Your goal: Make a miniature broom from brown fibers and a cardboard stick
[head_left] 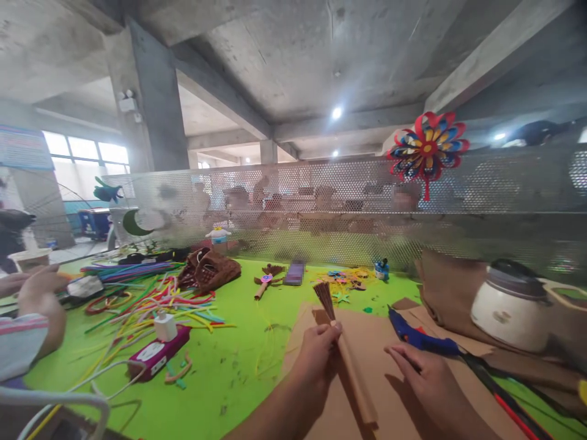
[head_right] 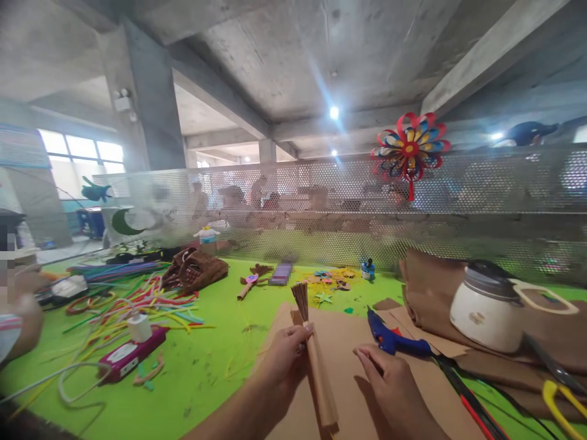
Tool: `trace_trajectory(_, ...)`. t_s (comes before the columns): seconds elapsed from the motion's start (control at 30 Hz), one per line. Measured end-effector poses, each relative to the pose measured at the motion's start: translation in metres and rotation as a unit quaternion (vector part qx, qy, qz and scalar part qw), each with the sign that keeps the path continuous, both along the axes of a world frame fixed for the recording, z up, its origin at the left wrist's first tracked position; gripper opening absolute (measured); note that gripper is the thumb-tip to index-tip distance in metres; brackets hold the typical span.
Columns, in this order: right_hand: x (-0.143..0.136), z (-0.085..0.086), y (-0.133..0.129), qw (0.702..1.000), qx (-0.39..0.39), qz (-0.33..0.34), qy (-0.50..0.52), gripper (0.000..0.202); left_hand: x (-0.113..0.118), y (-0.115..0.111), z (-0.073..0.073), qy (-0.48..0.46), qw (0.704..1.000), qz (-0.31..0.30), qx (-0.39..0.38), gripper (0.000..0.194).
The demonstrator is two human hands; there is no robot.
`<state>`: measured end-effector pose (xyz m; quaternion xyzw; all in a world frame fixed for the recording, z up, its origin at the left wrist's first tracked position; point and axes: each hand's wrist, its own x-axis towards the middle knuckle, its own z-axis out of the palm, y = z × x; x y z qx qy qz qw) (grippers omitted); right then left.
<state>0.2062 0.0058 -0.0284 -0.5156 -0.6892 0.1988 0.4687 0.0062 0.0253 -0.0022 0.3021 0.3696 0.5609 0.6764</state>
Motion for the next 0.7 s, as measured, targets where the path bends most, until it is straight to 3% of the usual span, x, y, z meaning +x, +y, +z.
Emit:
trace_trajectory(0.2,-0.007,0.008,-0.008,0.999,0.024,0.006,0.026,0.035,0.000,0.001,0.002,-0.003,0.998,-0.032,0.055,0.026)
trace_trajectory(0.33,-0.023,0.011,-0.020,0.993,0.018,0.115,0.018,0.031,-0.004,0.006,0.002,0.009,0.998,-0.014,0.061,0.027)
trace_trajectory(0.57,-0.030,-0.007,-0.021,0.989,-0.011,0.147,-0.007,0.036,-0.006,0.008,0.001,0.003,0.999,-0.016,0.048,0.030)
trace_trajectory(0.63,-0.033,0.000,-0.021,0.989,-0.019,0.144,-0.012,0.033,-0.006,0.007,0.000,0.009,0.998,-0.026,0.051,0.028)
trace_trajectory(0.7,-0.043,0.027,-0.019,0.987,-0.006,0.156,-0.041,0.038,-0.006,0.006,-0.001,0.013,0.998,-0.032,0.054,0.026)
